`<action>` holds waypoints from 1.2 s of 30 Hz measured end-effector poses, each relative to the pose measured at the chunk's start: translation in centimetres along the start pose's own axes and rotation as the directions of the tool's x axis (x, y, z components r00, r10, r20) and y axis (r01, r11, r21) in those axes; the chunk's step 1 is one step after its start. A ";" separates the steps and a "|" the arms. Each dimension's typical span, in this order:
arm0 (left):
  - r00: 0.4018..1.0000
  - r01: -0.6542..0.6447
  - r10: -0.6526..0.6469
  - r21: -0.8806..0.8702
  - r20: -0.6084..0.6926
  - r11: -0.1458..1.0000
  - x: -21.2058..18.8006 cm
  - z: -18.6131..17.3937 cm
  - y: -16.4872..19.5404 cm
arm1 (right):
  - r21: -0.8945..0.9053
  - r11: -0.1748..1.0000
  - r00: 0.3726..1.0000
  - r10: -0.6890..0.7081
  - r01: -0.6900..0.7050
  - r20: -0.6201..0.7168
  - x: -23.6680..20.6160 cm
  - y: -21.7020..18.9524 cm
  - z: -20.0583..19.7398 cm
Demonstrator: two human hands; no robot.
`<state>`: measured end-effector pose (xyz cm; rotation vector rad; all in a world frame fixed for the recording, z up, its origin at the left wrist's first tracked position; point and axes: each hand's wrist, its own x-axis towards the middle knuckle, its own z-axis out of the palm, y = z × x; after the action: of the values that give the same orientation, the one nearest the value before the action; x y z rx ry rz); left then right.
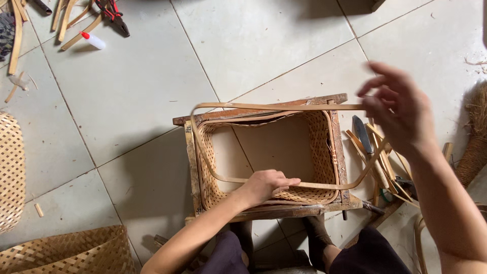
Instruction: The person sits on the floor and fits a woven bamboo basket body into a wooden frame mold, pressing and tucking the woven rim strips along the frame edges. They reposition the basket, press the rim into place by hand, and use scissors to trim excess bamboo strip material near the rim.
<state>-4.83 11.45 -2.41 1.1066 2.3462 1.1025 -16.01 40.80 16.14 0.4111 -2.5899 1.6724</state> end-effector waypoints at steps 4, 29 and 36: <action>0.956 0.183 -0.183 0.023 0.231 0.983 0.3 1.4 -0.8 | -0.403 0.889 0.961 -0.126 0.219 0.244 2.9 0.9 4.2; 0.750 0.506 -0.163 -0.398 0.640 0.765 -0.6 4.9 -10.3 | -0.415 0.909 0.994 0.018 0.030 0.110 0.3 9.8 7.6; 0.534 0.646 -0.351 -0.104 0.769 0.756 1.6 7.9 -13.5 | -0.690 0.722 0.985 0.078 0.051 0.154 -4.1 7.7 9.2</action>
<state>-8.33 11.28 -17.78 0.4765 1.5482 0.6658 -12.82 36.31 4.67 0.4954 -3.0767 0.5544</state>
